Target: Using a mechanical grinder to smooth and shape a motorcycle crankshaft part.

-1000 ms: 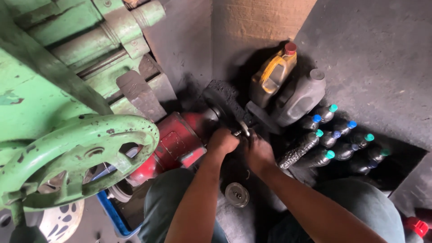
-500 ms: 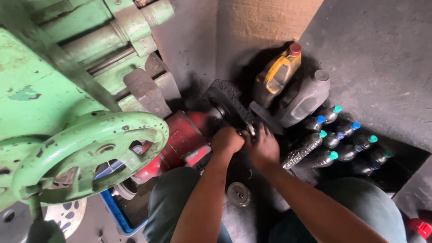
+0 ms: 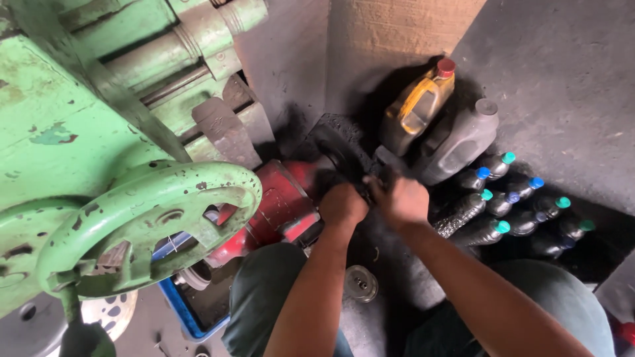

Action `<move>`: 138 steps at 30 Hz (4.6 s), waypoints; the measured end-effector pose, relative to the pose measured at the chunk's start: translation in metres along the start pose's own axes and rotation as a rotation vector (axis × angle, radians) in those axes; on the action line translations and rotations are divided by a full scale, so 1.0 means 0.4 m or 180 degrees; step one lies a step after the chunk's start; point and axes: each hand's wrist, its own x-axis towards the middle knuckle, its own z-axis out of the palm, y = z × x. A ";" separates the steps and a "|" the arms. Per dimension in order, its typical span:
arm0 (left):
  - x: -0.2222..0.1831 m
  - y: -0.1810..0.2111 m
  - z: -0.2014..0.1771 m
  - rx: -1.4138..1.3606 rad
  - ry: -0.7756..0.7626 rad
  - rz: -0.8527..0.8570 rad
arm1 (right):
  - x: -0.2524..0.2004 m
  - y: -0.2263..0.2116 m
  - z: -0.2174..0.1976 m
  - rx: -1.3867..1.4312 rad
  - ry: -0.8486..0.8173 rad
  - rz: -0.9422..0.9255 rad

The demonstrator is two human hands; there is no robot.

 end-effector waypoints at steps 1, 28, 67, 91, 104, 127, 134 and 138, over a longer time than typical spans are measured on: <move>-0.008 0.007 -0.013 -0.0109 -0.0121 -0.0055 | -0.002 -0.003 -0.007 0.0356 0.0109 0.0082; 0.126 -0.053 0.116 -0.0417 -0.0451 0.0447 | -0.054 0.141 0.201 0.1296 0.0393 -0.0619; 0.075 -0.043 0.062 -0.0468 -0.0277 0.0210 | -0.051 0.056 0.111 0.1059 0.1513 -0.0683; 0.131 -0.070 0.122 -0.0409 -0.0313 0.0586 | -0.059 0.140 0.213 0.0471 0.0706 -0.0867; 0.115 -0.072 0.123 -0.0669 -0.0393 0.0594 | -0.058 0.151 0.200 0.0049 0.0558 -0.0687; 0.095 -0.048 0.099 -0.0078 -0.0603 0.0273 | -0.048 0.141 0.224 0.0791 0.0879 -0.0762; 0.043 -0.008 0.024 -0.0278 -0.0429 -0.0038 | 0.012 0.041 0.031 -0.0010 -0.0353 -0.0140; 0.115 -0.054 0.129 -0.0265 -0.0208 0.0257 | -0.013 0.083 0.080 0.0043 -0.0323 0.0042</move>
